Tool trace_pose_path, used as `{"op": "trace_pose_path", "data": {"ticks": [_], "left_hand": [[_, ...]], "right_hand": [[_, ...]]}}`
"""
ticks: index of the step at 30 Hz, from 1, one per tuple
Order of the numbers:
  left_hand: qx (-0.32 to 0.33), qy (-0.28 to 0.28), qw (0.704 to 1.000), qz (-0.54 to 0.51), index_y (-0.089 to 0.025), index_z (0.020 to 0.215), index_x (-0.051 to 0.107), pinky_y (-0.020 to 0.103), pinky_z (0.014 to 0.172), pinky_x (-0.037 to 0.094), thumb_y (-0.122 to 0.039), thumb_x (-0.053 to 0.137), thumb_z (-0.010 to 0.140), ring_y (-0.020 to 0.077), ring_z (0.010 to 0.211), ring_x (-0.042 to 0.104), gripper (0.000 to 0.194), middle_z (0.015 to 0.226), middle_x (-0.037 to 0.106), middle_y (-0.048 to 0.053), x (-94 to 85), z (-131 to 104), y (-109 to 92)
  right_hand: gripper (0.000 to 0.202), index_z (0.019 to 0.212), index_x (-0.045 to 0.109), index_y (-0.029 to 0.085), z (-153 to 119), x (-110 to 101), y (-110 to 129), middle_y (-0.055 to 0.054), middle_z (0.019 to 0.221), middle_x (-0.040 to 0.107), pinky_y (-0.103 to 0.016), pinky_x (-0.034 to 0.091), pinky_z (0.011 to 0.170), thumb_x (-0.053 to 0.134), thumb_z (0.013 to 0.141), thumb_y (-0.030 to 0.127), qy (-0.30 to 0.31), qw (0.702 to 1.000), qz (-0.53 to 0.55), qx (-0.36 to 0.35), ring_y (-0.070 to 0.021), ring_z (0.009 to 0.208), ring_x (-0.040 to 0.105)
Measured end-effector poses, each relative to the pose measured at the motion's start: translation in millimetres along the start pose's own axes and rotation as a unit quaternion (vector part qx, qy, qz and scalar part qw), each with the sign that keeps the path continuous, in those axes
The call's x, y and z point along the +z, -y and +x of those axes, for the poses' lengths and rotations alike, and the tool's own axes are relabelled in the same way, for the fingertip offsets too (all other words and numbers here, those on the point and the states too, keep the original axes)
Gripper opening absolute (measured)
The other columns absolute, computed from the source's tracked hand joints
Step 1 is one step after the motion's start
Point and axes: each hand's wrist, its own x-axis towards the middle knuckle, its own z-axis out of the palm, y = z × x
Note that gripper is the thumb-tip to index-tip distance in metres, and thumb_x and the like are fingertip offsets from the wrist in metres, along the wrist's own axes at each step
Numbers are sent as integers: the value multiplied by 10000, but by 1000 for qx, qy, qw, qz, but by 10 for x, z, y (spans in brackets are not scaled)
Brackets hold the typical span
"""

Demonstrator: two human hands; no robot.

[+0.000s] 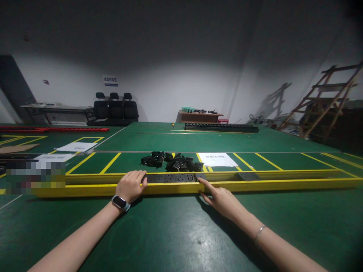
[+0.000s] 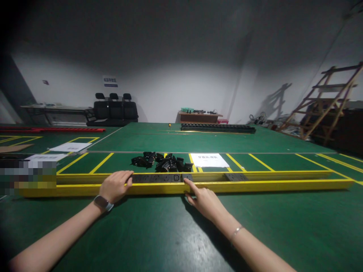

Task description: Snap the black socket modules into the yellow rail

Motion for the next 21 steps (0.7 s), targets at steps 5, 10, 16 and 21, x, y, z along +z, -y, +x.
{"op": "trace_pose_path", "data": {"ticks": [5, 10, 16, 21], "left_hand": [[-1, -3, 1000, -3, -151, 1040, 656, 389, 802, 479, -313, 401, 872, 235, 880, 632, 345, 982, 696, 99, 11, -5, 5], [1, -8, 1000, -2, -154, 1044, 654, 388, 809, 480, -315, 409, 873, 234, 882, 633, 340, 985, 695, 98, 7, -5, 6], [0, 0, 1000, 0, -140, 1041, 655, 396, 817, 481, -316, 418, 874, 233, 887, 634, 340, 990, 695, 94, -3, -1, -2], [-3, -1, 1000, -8, -142, 1044, 657, 396, 813, 481, -315, 427, 869, 237, 891, 636, 337, 990, 695, 98, 1, 4, -1]], "right_hand": [[578, 1435, 239, 326, 38, -26, 124, -52, 773, 696, -274, 454, 585, 425, 891, 385, 15, 1000, -17, 6, -235, 689, 676], [518, 1410, 303, 330, 58, -6, 87, -52, 768, 691, -265, 440, 583, 404, 904, 379, 4, 1000, -21, 8, -228, 688, 675], [447, 1363, 371, 304, 44, -26, 8, -48, 782, 699, -264, 434, 577, 375, 919, 356, -1, 1000, 0, 13, -228, 703, 677], [379, 1285, 441, 266, 25, -107, -56, -54, 774, 703, -244, 409, 548, 388, 917, 338, -10, 1000, 5, 17, -223, 689, 679]]}}
